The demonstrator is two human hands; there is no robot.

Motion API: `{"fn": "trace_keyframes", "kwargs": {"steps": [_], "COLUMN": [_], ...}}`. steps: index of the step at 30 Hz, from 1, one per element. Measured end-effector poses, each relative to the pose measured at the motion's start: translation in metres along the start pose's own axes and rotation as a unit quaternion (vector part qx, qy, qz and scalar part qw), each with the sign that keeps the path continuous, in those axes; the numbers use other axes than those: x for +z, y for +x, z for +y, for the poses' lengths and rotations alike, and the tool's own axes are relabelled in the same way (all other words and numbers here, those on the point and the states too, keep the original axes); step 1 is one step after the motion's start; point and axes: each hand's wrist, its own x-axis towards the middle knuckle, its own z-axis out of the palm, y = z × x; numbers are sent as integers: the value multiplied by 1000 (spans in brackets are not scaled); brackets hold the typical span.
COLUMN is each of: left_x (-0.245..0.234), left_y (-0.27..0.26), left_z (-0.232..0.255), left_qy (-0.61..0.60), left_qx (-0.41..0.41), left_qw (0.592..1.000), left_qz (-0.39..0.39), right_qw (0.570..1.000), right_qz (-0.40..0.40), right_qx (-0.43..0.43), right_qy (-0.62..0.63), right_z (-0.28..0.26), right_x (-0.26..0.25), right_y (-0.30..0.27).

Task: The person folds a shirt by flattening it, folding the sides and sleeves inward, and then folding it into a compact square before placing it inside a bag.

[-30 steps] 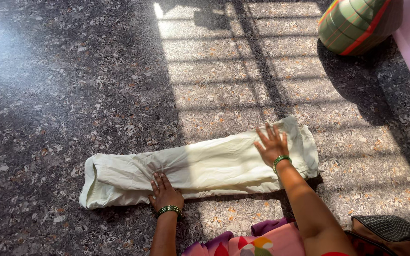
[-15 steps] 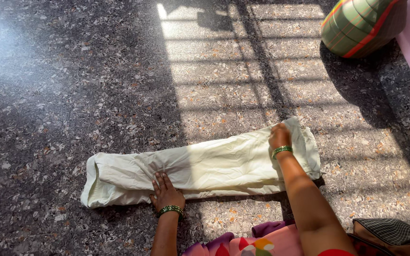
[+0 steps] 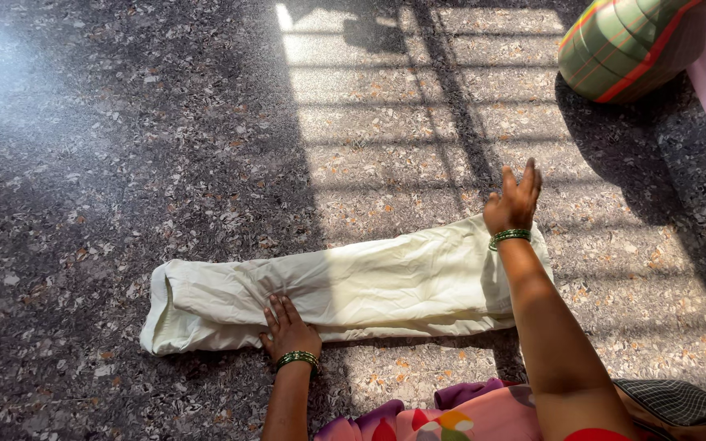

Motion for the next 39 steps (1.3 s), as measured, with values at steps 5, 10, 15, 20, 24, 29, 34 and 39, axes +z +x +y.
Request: {"fn": "trace_keyframes", "kwargs": {"steps": [5,10,15,20,24,29,34,39], "left_x": [2,-1,0,0,-7,-10,-11,-5], "left_y": [1,1,1,-1,-6,-11,-8,-5], "left_z": [-2,-1,0,1,0,2,3,1], "left_qy": [4,-12,2,6,3,1,1,18], "left_qx": [5,5,1,5,10,12,7,14], "left_qw": [1000,1000,1000,1000,1000,1000,1000,1000], "left_qz": [2,-5,-4,1,-16,-22,-22,-5], "right_qw": [859,952,976,969,934,951,935,897], "right_qz": [-458,-241,-185,-174,-330,-303,-333,-386], "right_qx": [195,112,87,-75,-127,-63,84,200], "right_qy": [117,150,74,156,42,-14,-92,-75], "right_z": [15,36,1,-96,-122,-71,9,42], "right_x": [19,54,25,-6,-9,-7,-28,-62], "right_y": [8,-11,-51,-145,-165,-156,-136,-142]}}
